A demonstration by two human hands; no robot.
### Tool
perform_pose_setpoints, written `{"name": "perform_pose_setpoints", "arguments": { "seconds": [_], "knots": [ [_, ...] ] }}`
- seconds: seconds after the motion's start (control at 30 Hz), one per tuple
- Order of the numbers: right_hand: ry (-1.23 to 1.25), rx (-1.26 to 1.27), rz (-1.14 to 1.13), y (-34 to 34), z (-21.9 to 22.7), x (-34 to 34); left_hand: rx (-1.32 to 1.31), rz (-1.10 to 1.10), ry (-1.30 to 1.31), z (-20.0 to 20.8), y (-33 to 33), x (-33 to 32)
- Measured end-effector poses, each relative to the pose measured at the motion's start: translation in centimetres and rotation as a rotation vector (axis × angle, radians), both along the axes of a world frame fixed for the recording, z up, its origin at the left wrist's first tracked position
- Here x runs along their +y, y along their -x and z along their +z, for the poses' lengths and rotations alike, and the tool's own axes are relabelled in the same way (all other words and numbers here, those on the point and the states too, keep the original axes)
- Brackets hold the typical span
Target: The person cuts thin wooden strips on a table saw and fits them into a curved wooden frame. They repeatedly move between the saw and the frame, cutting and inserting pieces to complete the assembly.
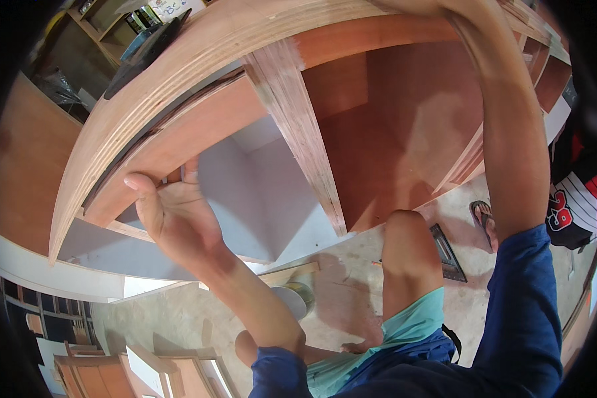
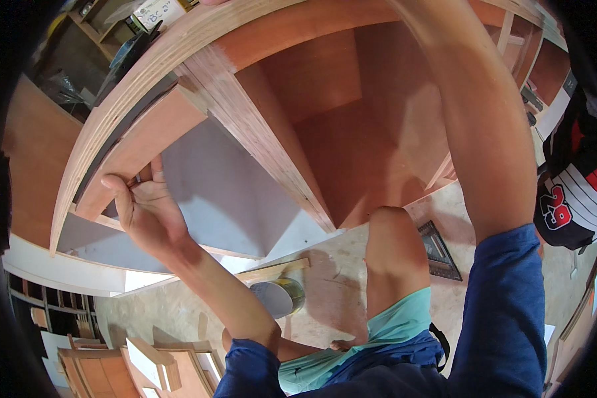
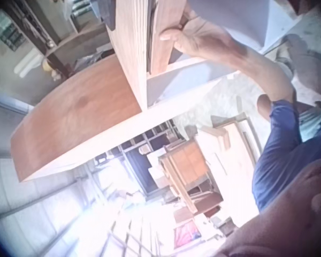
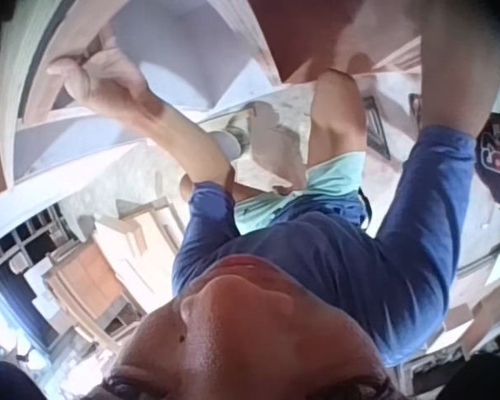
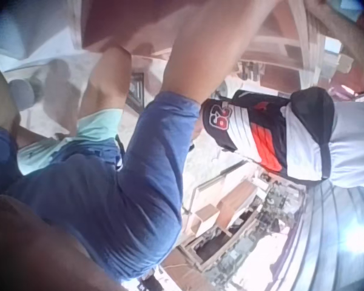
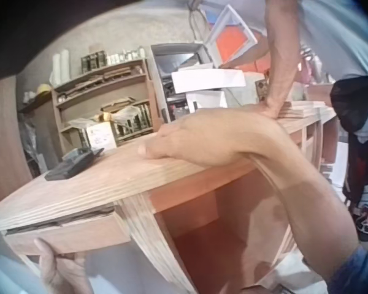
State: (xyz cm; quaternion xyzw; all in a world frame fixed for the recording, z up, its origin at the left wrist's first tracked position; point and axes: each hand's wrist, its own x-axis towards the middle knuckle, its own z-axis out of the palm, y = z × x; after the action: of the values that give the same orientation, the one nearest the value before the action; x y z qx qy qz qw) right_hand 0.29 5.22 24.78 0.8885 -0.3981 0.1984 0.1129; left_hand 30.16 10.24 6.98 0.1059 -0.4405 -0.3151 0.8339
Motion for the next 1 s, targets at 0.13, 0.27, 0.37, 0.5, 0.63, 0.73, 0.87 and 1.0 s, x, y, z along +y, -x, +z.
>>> {"name": "perform_pose_setpoints", "arguments": {
  "seconds": [0.13, 0.27, 0.37, 0.5, 0.63, 0.73, 0.87, 1.0],
  "knots": [
    [-0.007, -0.017, -0.022, -0.6, -0.5, -1.2, -0.006, -0.013, -0.018, -0.4, -0.1, -0.2],
    [-0.023, -0.005, -0.046, -0.3, -0.8, -1.5, -0.008, -0.025, -0.031, -0.7, -0.1, -0.4],
    [-0.035, -0.014, -0.062, -0.5, -1.3, -2.7, -0.023, -0.013, -0.027, -0.8, -0.7, -0.4],
    [-0.064, -0.026, -0.103, -0.4, -0.9, -2.2, -0.006, -0.010, -0.057, -0.9, 0.1, -1.0],
    [-0.061, -0.034, -0.107, -0.5, -0.5, -1.0, -0.030, -0.033, -0.040, -0.4, 0.7, -1.2],
    [0.013, 0.001, -0.019, -0.6, -1.9, -3.1, -0.087, -0.002, -0.076, -0.4, -1.0, -1.0],
    [0.540, 0.471, 0.311, 3.5, -2.4, -7.4, 0.075, -0.087, -0.266, -3.2, 1.7, 0.0],
    [-0.084, 0.153, -0.137, -1.6, 0.2, -2.7, -0.089, -0.150, -0.587, -3.3, 2.8, 10.0]
  ]
}}
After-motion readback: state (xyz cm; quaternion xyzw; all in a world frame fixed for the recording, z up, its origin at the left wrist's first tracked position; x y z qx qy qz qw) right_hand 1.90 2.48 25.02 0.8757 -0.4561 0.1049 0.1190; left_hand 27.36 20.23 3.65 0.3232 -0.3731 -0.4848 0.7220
